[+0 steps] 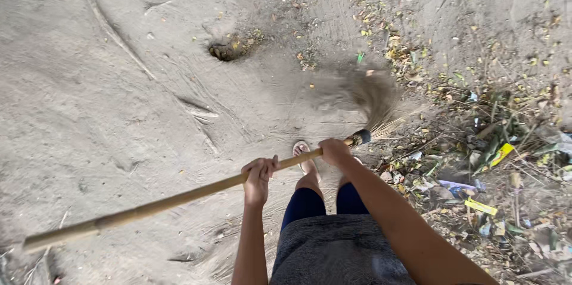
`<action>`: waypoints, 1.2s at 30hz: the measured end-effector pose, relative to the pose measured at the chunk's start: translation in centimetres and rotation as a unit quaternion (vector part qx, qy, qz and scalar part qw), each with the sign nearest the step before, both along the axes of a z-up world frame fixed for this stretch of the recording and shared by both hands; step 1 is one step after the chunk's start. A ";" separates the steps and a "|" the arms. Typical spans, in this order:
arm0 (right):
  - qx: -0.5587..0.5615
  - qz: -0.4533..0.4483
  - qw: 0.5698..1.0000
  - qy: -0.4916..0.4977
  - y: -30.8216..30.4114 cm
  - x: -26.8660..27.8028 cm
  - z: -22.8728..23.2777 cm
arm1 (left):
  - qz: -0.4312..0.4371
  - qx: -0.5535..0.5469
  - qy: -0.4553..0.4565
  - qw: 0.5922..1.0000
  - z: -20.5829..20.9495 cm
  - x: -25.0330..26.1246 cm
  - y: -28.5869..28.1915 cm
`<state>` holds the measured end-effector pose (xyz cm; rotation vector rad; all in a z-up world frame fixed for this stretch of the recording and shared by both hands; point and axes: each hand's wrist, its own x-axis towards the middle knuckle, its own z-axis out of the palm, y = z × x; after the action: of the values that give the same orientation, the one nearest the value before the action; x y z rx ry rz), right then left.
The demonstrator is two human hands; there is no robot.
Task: The person sweeps leaves and trash on a dirt ground into a pile using a long-handled broom.
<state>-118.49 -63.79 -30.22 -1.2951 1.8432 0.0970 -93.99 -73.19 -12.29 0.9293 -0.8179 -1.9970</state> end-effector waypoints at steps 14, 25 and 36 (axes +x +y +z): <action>-0.229 0.007 0.957 -0.178 -22.1 7.1 19.0 | 0.032 -0.386 -0.136 0.912 23.7 2.2 -12.4; -0.015 -0.051 0.996 -0.066 -14.7 -10.1 5.6 | 0.016 -0.113 -0.037 0.993 5.7 -13.6 -14.0; -0.056 0.001 0.997 -0.061 -26.1 -14.3 16.1 | 0.054 -0.183 -0.065 0.980 17.3 -16.8 -23.0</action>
<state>-132.75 -89.89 -14.14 -1.3501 1.7649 -0.0844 -110.82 -96.24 4.96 0.8715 -1.1367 -1.6318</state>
